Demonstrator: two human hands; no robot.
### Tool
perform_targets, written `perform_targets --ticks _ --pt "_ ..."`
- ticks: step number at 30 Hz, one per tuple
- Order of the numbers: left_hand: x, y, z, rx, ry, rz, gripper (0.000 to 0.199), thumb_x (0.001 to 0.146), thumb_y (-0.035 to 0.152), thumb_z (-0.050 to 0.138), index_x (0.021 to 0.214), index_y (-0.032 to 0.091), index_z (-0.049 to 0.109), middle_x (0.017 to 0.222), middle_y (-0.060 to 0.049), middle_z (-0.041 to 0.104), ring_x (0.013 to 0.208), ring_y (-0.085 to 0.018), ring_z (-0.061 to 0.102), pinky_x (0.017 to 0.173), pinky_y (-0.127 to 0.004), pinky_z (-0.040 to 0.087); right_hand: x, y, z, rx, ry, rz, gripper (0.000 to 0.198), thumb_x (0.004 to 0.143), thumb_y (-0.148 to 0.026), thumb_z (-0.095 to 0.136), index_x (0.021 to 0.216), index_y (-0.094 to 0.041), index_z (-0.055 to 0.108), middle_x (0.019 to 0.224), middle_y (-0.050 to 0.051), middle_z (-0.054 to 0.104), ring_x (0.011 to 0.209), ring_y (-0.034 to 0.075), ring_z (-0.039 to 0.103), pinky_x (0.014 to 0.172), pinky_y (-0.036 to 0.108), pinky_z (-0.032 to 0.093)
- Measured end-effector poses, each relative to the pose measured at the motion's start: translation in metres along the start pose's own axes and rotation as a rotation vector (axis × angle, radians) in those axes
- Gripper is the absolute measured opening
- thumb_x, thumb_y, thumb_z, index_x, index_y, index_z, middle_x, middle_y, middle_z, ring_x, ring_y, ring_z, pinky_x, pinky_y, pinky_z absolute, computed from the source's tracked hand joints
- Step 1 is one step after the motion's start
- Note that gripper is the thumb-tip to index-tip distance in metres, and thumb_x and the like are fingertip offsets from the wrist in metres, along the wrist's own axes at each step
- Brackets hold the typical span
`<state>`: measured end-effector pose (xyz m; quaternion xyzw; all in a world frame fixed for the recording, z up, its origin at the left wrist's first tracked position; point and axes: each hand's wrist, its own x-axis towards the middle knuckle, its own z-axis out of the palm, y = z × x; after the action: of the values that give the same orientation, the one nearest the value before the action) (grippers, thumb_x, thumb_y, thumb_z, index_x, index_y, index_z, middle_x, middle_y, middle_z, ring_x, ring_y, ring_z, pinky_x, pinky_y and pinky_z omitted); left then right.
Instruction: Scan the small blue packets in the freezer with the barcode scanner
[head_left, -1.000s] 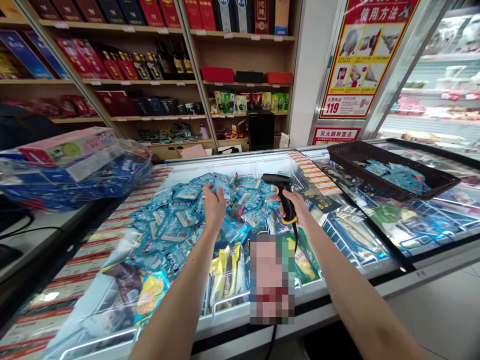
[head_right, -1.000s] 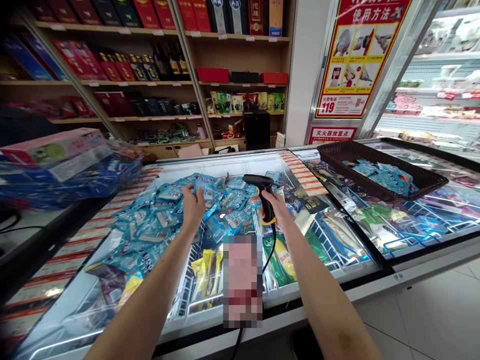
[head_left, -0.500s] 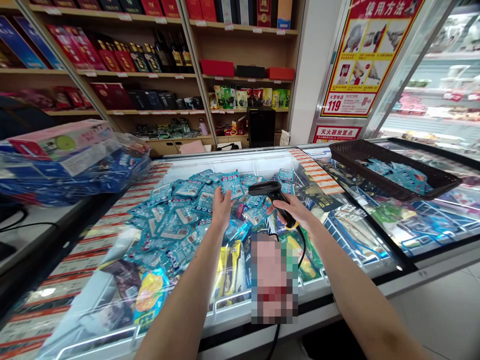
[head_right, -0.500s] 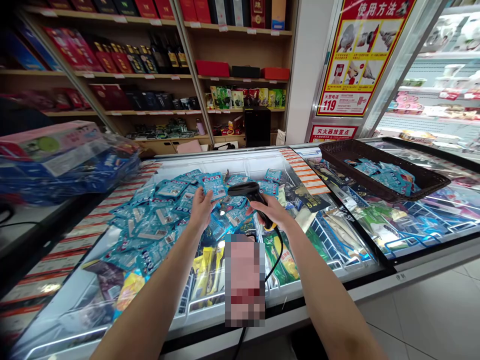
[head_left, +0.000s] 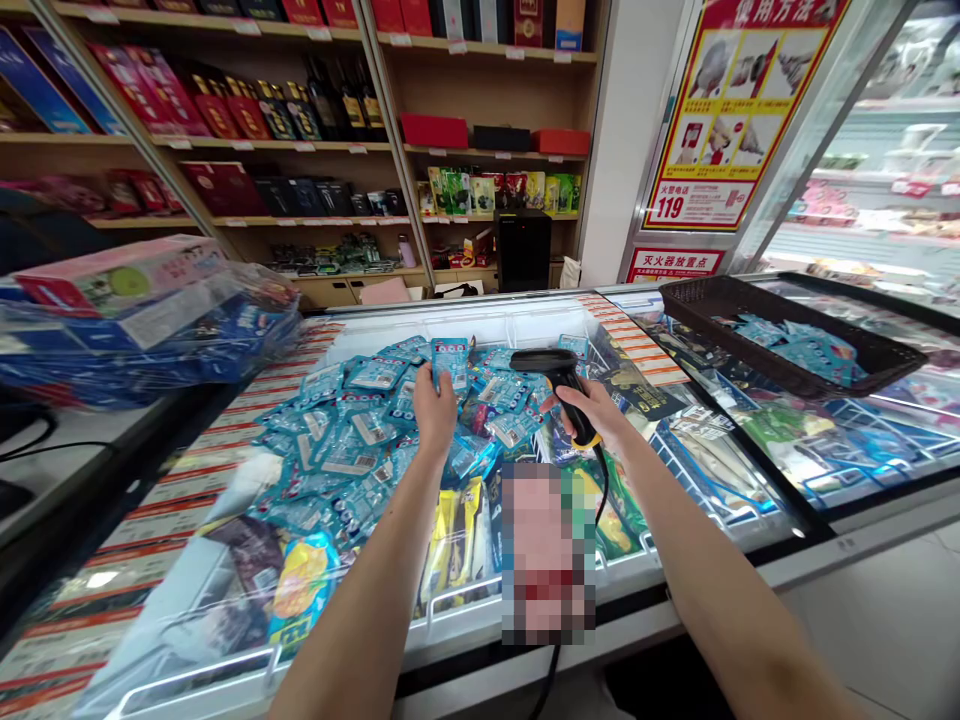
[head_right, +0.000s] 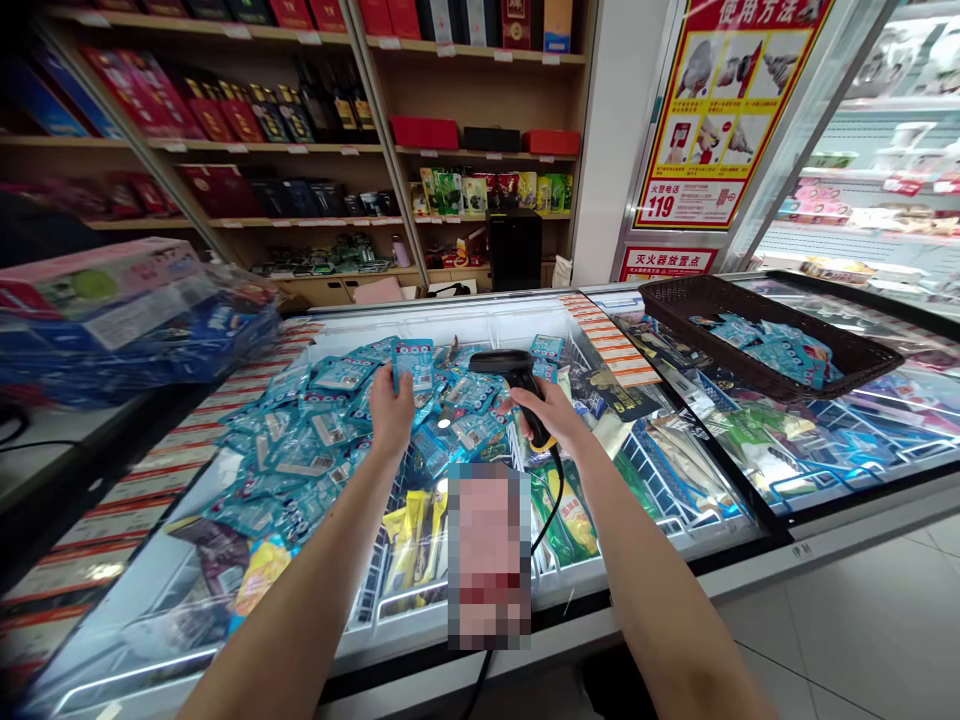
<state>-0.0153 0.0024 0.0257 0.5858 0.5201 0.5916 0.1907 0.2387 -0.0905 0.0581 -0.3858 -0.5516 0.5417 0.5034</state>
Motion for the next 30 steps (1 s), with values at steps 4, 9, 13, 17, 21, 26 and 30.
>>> perform_targets --ticks 4,9,13,17,21,26,30 --pt "0.006 0.006 -0.016 0.344 0.048 0.044 0.044 0.090 0.025 0.044 0.131 0.010 0.050 0.126 -0.021 0.058 0.122 -0.033 0.053 0.105 -0.050 0.040 0.004 0.007 -0.009 0.043 0.076 0.022 0.038 0.079 -0.052 0.066 0.094 -0.019 0.054 0.083 0.005 0.072 0.039 0.009 0.052 0.036 0.025 0.041" --pt "0.001 0.006 -0.025 0.635 0.022 0.106 0.054 0.086 0.015 0.046 0.140 0.010 0.045 0.136 -0.022 0.050 0.128 -0.035 0.047 0.105 -0.051 0.038 0.005 0.011 -0.016 0.069 0.097 0.035 0.036 0.080 -0.052 0.065 0.090 -0.018 0.056 0.081 0.006 0.072 0.037 0.010 0.052 0.034 0.024 0.040" --pt "-0.004 0.007 -0.017 0.700 -0.084 0.294 0.044 0.089 0.022 0.048 0.132 0.019 0.055 0.147 -0.016 0.044 0.137 -0.035 0.036 0.112 -0.056 0.026 0.005 0.010 -0.017 0.074 0.137 0.041 0.037 0.078 -0.052 0.067 0.088 -0.017 0.056 0.082 0.006 0.072 0.037 0.010 0.052 0.034 0.025 0.039" --pt "-0.003 0.004 0.004 0.491 -0.462 0.450 0.038 0.092 0.031 0.046 0.126 0.021 0.060 0.135 -0.013 0.059 0.133 -0.029 0.046 0.110 -0.049 0.032 0.006 0.009 -0.019 0.074 0.145 0.061 0.039 0.076 -0.053 0.068 0.087 -0.018 0.056 0.081 0.007 0.072 0.038 0.010 0.052 0.035 0.025 0.039" --pt "-0.006 -0.003 0.018 0.440 -0.644 0.499 0.041 0.095 0.031 0.040 0.131 0.023 0.057 0.132 -0.011 0.061 0.131 -0.028 0.049 0.107 -0.047 0.035 0.006 0.005 -0.019 0.058 0.155 0.072 0.042 0.074 -0.055 0.068 0.090 -0.018 0.057 0.081 0.006 0.072 0.038 0.010 0.051 0.035 0.025 0.038" --pt "-0.009 -0.004 0.018 0.538 -0.617 0.494 0.040 0.094 0.039 0.044 0.128 0.025 0.061 0.120 -0.012 0.067 0.114 -0.031 0.058 0.101 -0.048 0.038 0.005 0.001 -0.017 0.044 0.158 0.067 0.043 0.074 -0.056 0.068 0.090 -0.018 0.056 0.082 0.007 0.072 0.039 0.010 0.052 0.035 0.026 0.039" --pt "-0.011 -0.001 0.018 0.464 -0.645 0.476 0.042 0.092 0.038 0.048 0.132 0.027 0.058 0.132 -0.011 0.061 0.126 -0.032 0.051 0.107 -0.051 0.031 0.004 0.001 -0.016 0.047 0.158 0.059 0.043 0.074 -0.054 0.068 0.093 -0.017 0.056 0.085 0.008 0.073 0.039 0.010 0.052 0.036 0.026 0.040"
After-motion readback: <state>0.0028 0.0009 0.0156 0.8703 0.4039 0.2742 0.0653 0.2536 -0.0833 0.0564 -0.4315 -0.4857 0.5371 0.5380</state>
